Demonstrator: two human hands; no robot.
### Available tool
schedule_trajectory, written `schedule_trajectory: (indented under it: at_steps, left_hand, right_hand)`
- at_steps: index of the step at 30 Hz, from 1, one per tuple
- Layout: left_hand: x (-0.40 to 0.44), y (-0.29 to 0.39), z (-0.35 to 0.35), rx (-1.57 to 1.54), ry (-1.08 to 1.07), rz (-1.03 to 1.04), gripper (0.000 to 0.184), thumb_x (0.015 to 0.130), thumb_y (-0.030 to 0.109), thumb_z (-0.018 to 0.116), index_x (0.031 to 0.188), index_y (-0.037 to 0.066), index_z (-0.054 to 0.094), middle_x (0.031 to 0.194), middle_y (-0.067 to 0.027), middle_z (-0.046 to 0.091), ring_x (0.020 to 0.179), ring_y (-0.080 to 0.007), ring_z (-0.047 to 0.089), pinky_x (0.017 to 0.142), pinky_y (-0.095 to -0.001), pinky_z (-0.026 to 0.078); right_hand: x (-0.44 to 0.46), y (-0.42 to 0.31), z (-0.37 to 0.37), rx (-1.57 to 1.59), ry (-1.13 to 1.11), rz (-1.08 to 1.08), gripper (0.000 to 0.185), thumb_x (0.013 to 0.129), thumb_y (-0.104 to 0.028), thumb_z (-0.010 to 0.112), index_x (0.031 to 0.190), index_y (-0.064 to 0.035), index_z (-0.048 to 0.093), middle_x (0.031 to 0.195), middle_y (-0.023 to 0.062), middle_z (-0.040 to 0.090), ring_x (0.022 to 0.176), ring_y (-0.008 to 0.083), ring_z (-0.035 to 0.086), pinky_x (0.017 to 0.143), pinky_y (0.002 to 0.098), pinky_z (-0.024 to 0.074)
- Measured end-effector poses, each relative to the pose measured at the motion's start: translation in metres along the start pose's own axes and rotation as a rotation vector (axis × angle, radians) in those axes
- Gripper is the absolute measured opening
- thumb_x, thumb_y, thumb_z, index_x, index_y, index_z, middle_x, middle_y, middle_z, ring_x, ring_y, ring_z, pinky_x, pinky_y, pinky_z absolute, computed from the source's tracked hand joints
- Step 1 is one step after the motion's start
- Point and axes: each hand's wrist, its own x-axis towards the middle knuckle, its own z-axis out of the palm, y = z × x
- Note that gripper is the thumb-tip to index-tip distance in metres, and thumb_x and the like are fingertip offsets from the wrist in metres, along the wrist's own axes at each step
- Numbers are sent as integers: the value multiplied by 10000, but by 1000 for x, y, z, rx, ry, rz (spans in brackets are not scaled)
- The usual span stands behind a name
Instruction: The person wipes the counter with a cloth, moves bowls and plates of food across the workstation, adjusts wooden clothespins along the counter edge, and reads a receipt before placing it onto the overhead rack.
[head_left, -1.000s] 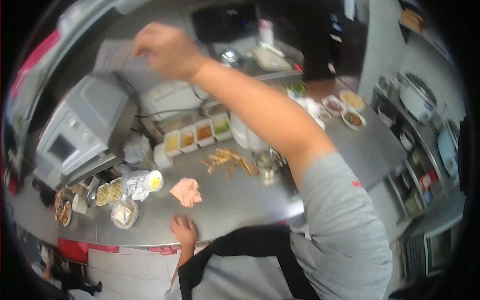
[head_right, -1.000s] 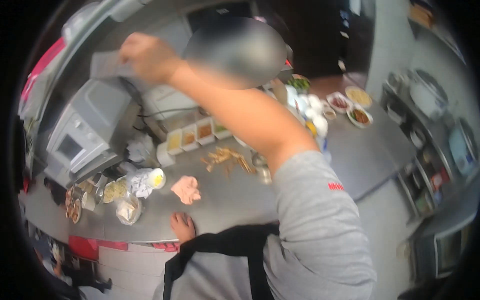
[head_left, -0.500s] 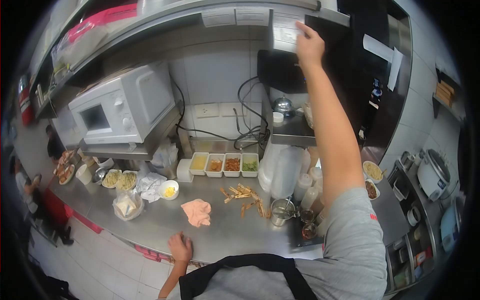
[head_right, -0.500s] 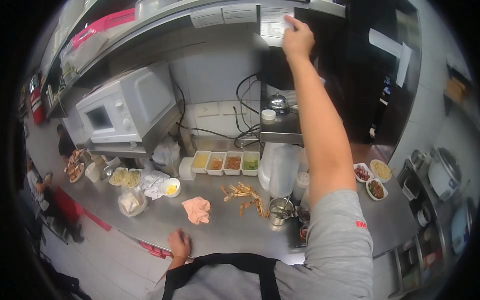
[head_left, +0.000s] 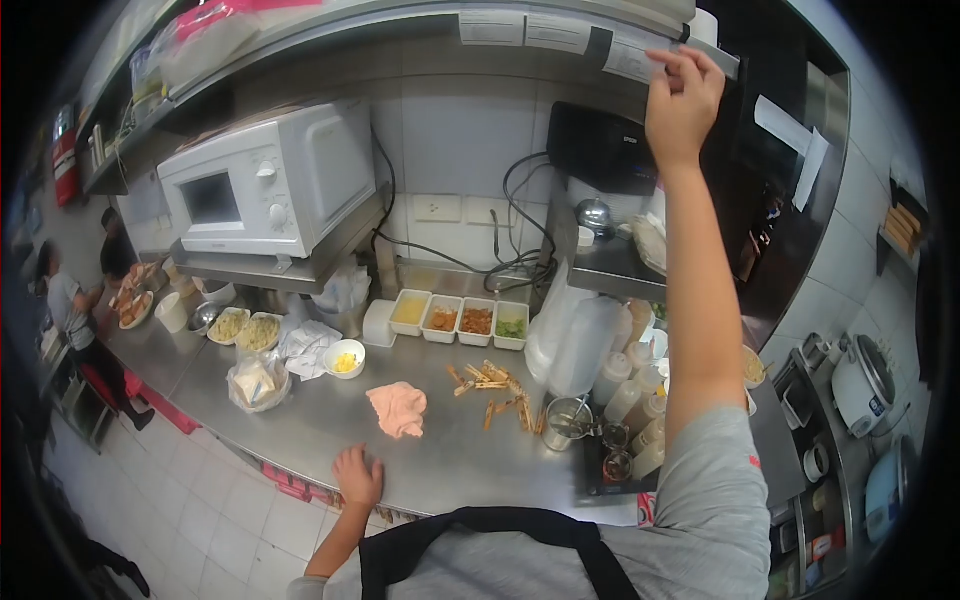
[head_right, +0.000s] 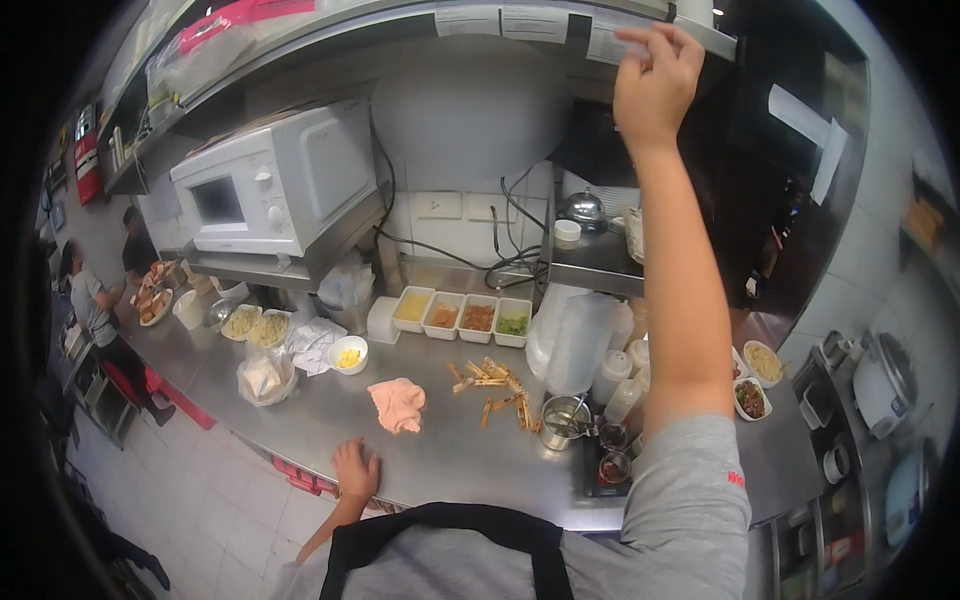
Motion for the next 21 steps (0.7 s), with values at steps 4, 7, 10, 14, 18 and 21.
schedule_trajectory:
  at_steps: [4, 7, 10, 14, 18, 21]
  left_hand:
    - [0, -1, 0, 5, 1, 3, 445, 746, 230, 642, 1137, 69, 502, 1085, -142, 522, 1080, -344, 445, 940, -471, 307]
    - [0, -2, -1, 16, -2, 1, 442, 747, 237, 638, 1133, 67, 505, 1082, -142, 523, 1077, -342, 448, 937, -472, 308]
    - [0, -4, 0, 5, -4, 13, 437, 747, 235, 636, 1129, 66, 509, 1079, -142, 523, 1075, -338, 451, 934, -475, 308]
    - [2, 1, -5, 6, -12, 24, 430, 753, 247, 630, 1125, 66, 513, 1076, -139, 526, 1073, -330, 454, 935, -474, 306]
    - [3, 0, -4, 13, -16, 45, 426, 757, 261, 625, 1121, 68, 518, 1075, -134, 528, 1080, -324, 452, 936, -477, 304]
    - [3, -2, -4, 18, -48, 55, 417, 756, 272, 626, 1107, 69, 526, 1076, -132, 528, 1084, -322, 450, 938, -481, 302]
  right_hand:
    - [-62, -76, -27, 120, -142, -180, 238, 747, 57, 585, 886, -112, 679, 1042, 113, 520, 921, 239, 532, 716, 302, 463]
    - [-145, -123, -53, 356, -347, -203, 195, 712, 37, 662, 858, -92, 669, 1028, 116, 528, 892, 246, 546, 714, 317, 472]
    - [-246, -165, -91, 523, -715, 10, 367, 654, 70, 643, 966, -119, 686, 991, 108, 521, 908, 256, 553, 760, 340, 487]
    - [-385, -202, -150, 601, -1084, 465, 310, 692, 90, 591, 950, -71, 649, 1045, 121, 542, 941, 275, 571, 768, 352, 479]
    - [-459, -232, -206, 390, -1306, 415, 302, 702, 36, 553, 960, -99, 633, 1094, 97, 557, 1011, 279, 537, 863, 385, 432]
    - [-470, -234, -212, 350, -1354, 448, 302, 704, 9, 557, 969, -115, 632, 1121, 70, 558, 1035, 282, 516, 896, 389, 408]
